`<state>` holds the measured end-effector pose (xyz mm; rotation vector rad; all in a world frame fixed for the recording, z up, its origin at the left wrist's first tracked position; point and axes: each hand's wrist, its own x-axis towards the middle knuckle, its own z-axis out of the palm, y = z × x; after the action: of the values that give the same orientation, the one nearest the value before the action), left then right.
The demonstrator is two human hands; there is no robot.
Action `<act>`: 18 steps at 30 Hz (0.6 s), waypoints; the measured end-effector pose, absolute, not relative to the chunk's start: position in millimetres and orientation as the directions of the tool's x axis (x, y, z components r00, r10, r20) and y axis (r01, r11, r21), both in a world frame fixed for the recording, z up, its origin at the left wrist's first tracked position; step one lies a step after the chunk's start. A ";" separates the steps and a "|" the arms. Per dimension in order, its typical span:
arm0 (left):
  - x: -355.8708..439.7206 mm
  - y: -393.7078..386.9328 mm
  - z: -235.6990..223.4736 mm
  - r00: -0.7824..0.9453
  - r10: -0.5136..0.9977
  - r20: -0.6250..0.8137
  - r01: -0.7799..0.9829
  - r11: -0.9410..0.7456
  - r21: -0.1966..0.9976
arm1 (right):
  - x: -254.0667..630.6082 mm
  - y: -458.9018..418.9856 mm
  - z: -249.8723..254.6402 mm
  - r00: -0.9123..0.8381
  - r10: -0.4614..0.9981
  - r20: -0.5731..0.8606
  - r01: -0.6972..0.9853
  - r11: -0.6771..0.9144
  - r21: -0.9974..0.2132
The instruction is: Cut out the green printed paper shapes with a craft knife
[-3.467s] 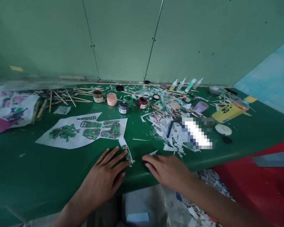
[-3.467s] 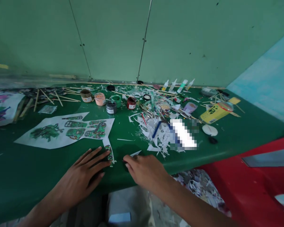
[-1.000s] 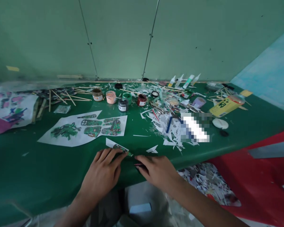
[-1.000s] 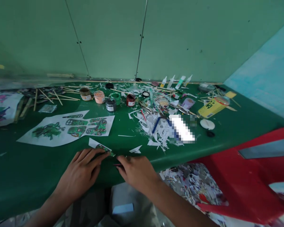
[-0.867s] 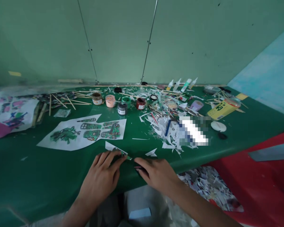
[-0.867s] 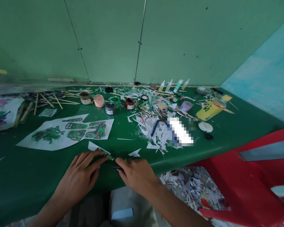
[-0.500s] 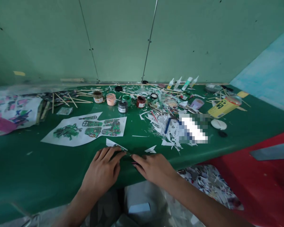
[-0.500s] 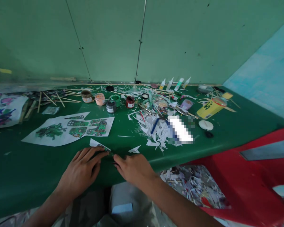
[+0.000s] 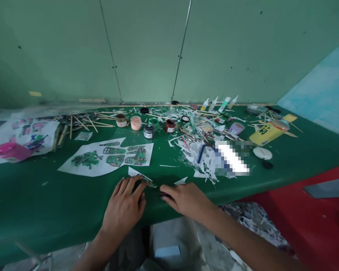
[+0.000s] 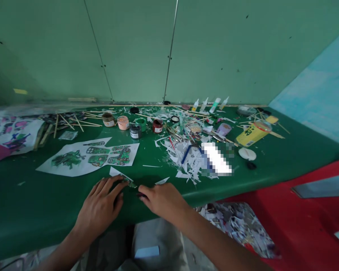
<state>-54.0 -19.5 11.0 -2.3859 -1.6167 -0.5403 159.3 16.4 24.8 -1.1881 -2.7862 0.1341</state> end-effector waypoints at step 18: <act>-63.4 -13.9 7.9 0.542 0.791 0.285 0.797 -0.591 0.124 | 170.6 33.1 14.6 -0.736 0.657 0.162 0.630 0.753 -0.190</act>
<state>-63.4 -13.9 7.9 -2.7409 -1.4112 -0.4901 170.6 33.1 14.6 -1.0173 -2.7322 0.1804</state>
